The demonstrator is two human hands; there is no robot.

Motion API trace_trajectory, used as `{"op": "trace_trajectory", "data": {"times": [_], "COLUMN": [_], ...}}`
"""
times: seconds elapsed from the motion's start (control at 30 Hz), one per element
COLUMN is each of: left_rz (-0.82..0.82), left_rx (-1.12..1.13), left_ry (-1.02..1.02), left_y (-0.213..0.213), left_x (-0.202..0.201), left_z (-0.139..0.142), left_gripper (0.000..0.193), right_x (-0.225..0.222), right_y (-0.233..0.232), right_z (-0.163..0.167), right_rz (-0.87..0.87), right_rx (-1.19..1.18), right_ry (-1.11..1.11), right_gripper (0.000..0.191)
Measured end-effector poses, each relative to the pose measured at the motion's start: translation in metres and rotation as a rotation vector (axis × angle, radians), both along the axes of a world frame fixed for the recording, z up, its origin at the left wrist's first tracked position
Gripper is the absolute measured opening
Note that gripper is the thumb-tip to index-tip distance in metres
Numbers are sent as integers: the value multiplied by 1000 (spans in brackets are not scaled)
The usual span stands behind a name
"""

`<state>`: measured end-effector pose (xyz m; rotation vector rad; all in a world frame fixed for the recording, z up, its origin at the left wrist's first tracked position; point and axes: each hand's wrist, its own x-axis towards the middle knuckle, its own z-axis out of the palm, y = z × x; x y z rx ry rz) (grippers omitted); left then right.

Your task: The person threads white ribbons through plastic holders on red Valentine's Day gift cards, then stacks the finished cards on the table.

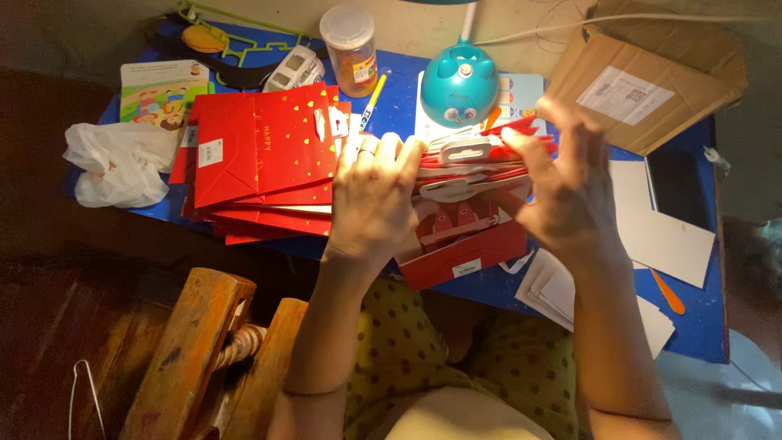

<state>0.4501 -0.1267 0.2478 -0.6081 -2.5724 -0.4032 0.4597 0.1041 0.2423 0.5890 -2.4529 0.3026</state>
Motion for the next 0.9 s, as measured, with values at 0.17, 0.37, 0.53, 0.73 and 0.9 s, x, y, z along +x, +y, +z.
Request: {"op": "trace_trajectory", "data": {"times": [0.17, 0.37, 0.53, 0.73, 0.9], "left_rz": [-35, -184, -133, 27, 6], "left_rx": [66, 138, 183, 297, 568], "left_ry": [-45, 8, 65, 304, 338], "left_y": [1, -14, -13, 8, 13], "left_x": [8, 1, 0, 1, 7], "left_z": [-1, -10, -23, -34, -61], "left_gripper": [62, 56, 76, 80, 84], "right_x": [-2, -27, -33, -17, 0], "right_y": [-12, -9, -14, 7, 75], "right_z": [5, 6, 6, -4, -51], "right_rz": [-43, 182, 66, -65, -154], "right_rx": [312, 77, 201, -125, -736], "right_ry": [-86, -221, -261, -238, -310], "right_gripper": [84, 76, 47, 30, 24]}}
